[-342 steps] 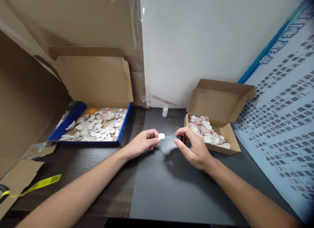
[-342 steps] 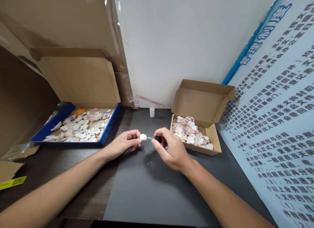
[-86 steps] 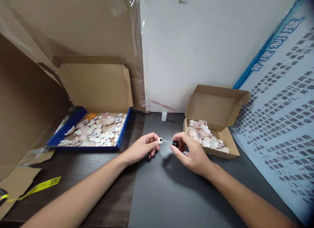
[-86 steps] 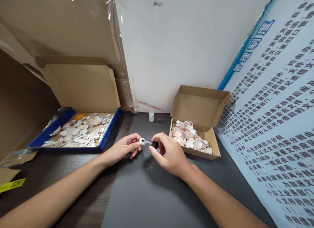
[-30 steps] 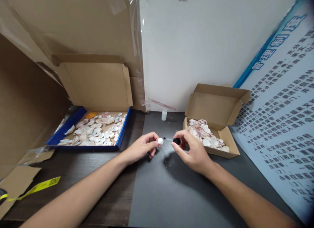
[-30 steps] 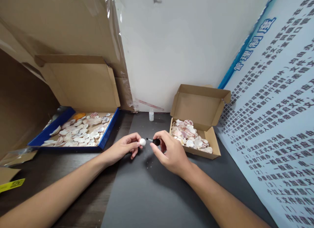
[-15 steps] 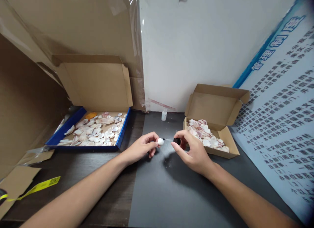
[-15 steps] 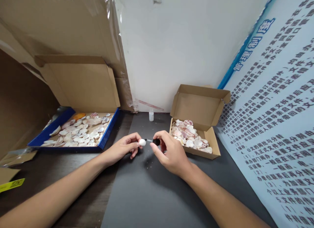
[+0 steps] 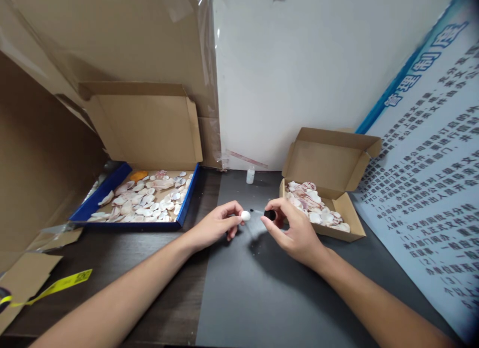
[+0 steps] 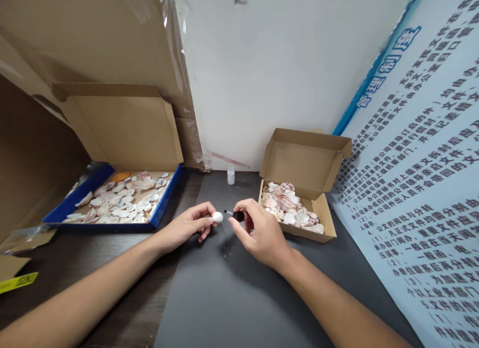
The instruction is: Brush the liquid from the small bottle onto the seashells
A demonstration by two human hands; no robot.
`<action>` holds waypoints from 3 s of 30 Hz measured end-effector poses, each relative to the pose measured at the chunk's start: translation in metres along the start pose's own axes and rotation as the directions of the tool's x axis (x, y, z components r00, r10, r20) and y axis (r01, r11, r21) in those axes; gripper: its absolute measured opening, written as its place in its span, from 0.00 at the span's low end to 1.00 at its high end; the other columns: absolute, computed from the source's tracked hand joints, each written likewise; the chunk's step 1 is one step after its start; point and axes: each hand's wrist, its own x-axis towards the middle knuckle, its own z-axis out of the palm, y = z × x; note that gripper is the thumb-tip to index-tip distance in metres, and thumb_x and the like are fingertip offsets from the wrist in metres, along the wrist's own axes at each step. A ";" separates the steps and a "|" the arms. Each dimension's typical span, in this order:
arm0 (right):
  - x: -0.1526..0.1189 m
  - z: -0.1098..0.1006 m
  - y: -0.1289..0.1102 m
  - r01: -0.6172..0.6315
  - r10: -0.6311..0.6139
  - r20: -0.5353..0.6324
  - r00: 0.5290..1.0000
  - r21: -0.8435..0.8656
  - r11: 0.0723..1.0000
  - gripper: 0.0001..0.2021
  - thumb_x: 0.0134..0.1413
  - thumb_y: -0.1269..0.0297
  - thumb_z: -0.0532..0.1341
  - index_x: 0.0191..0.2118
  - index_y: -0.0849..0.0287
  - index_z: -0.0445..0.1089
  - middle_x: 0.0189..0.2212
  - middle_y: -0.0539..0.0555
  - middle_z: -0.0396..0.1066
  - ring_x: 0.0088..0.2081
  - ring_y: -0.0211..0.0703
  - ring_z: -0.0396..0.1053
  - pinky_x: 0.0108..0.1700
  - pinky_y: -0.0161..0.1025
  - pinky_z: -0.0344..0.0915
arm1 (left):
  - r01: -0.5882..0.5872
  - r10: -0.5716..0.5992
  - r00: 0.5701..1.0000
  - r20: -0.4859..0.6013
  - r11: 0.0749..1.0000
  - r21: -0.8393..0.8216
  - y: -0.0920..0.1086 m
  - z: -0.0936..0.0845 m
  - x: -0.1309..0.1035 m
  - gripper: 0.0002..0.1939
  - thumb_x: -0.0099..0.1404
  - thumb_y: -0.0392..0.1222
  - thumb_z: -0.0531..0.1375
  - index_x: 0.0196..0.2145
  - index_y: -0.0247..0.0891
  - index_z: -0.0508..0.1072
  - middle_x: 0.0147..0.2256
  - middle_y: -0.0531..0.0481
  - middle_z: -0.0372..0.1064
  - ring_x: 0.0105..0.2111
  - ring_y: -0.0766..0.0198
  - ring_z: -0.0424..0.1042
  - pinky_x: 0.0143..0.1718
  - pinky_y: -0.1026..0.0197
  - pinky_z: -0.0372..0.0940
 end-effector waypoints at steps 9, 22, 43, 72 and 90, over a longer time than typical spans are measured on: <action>-0.002 -0.002 0.000 0.018 -0.019 0.035 0.999 0.029 0.999 0.06 0.62 0.63 0.59 0.42 0.57 0.64 0.29 0.49 0.64 0.27 0.36 0.64 0.30 0.35 0.63 | -0.002 0.002 1.000 -0.001 1.000 0.025 0.001 0.001 -0.001 0.12 0.64 0.48 0.61 0.35 0.36 0.65 0.29 0.55 0.63 0.21 0.73 0.62 0.22 0.69 0.59; -0.002 -0.002 0.000 -0.010 0.006 0.041 0.999 0.084 0.996 0.06 0.63 0.63 0.58 0.43 0.57 0.63 0.31 0.51 0.65 0.29 0.38 0.64 0.32 0.35 0.64 | -0.014 0.015 1.000 -0.004 0.999 0.041 -0.001 0.000 -0.001 0.13 0.64 0.48 0.60 0.36 0.37 0.64 0.28 0.56 0.60 0.21 0.73 0.61 0.21 0.69 0.58; 0.001 -0.002 -0.002 -0.041 0.041 -0.004 0.999 -0.029 0.999 0.06 0.60 0.63 0.60 0.41 0.56 0.63 0.26 0.47 0.63 0.25 0.36 0.63 0.29 0.35 0.62 | -0.027 0.028 0.999 -0.018 0.999 0.043 0.002 0.002 -0.001 0.14 0.63 0.50 0.61 0.34 0.37 0.64 0.21 0.60 0.56 0.18 0.73 0.56 0.21 0.68 0.51; -0.001 -0.001 -0.002 -0.001 0.001 0.013 1.000 0.011 1.000 0.06 0.60 0.64 0.60 0.41 0.56 0.63 0.25 0.46 0.63 0.25 0.35 0.63 0.29 0.34 0.62 | -0.048 0.048 0.999 0.001 0.996 0.070 0.000 0.001 0.000 0.14 0.65 0.50 0.59 0.35 0.37 0.64 0.23 0.59 0.55 0.19 0.73 0.56 0.21 0.68 0.52; -0.002 -0.001 -0.001 0.055 -0.056 0.037 0.998 0.019 0.998 0.05 0.62 0.65 0.59 0.42 0.56 0.63 0.30 0.48 0.65 0.27 0.34 0.64 0.31 0.33 0.63 | -0.049 0.050 0.999 -0.011 0.996 0.077 0.000 0.003 0.000 0.15 0.65 0.52 0.59 0.35 0.37 0.63 0.21 0.61 0.54 0.17 0.73 0.55 0.19 0.68 0.50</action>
